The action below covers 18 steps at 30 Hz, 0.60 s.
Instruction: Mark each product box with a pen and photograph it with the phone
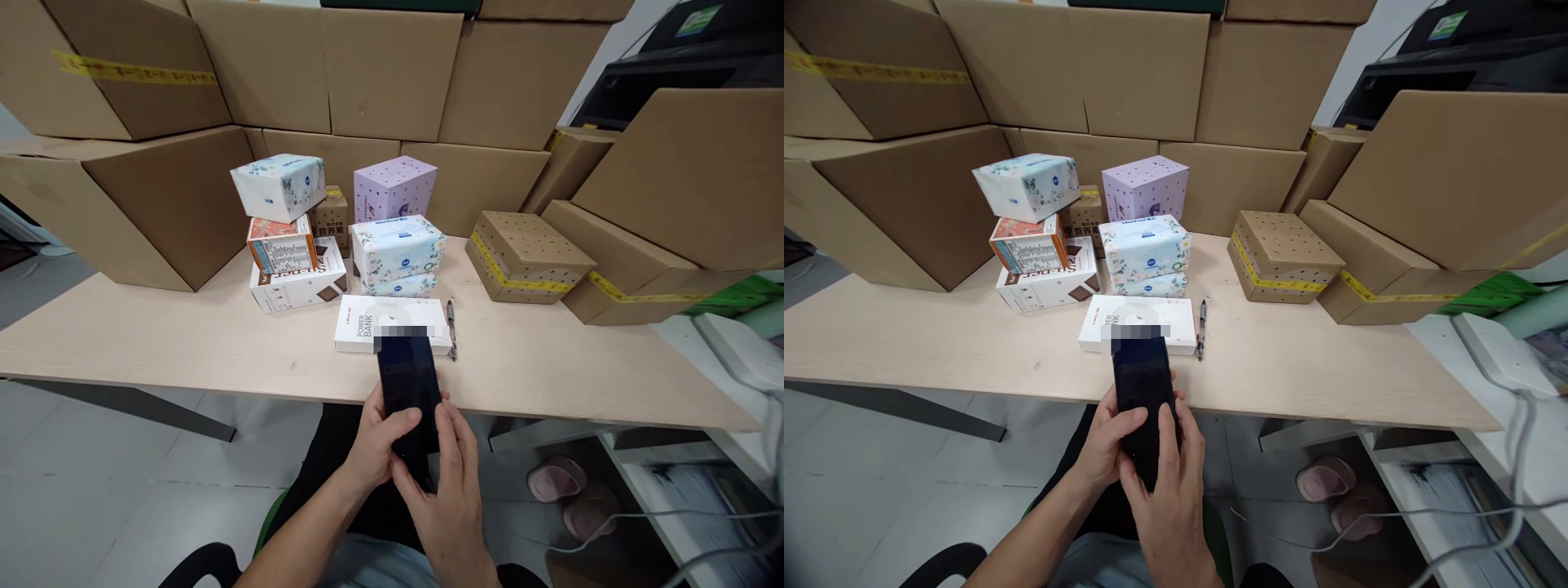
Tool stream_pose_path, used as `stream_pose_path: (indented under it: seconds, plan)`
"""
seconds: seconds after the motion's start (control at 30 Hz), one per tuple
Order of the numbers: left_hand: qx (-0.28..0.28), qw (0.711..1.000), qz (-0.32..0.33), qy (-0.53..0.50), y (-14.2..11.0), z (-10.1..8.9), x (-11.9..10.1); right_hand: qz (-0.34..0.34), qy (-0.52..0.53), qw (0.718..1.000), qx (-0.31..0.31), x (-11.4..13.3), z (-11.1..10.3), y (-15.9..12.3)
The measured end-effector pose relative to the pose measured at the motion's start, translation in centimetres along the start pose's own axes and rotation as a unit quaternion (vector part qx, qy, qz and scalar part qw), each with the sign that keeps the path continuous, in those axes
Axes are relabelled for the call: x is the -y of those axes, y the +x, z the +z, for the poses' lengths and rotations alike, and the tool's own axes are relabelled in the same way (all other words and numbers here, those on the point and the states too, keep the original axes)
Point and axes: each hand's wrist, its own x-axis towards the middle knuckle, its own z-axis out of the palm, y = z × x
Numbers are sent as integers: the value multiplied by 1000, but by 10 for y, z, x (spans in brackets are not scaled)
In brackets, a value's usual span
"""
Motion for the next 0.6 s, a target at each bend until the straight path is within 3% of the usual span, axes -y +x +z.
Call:
stream_pose_path:
  seconds: [0.1, 0.2, 0.6]
  plan:
    - [-62, 997, 13, 38, 0, 5, -2, -3, 4, 1000, 9, 0, 0, 0]
    - [-85, 996, 16, 39, 1, 7, -1, 0, 6, 1000, 17, -1, 0, -1]
    - [-48, 998, -6, 28, 1, 5, -2, 34, 29, 999, 29, -2, -2, 2]
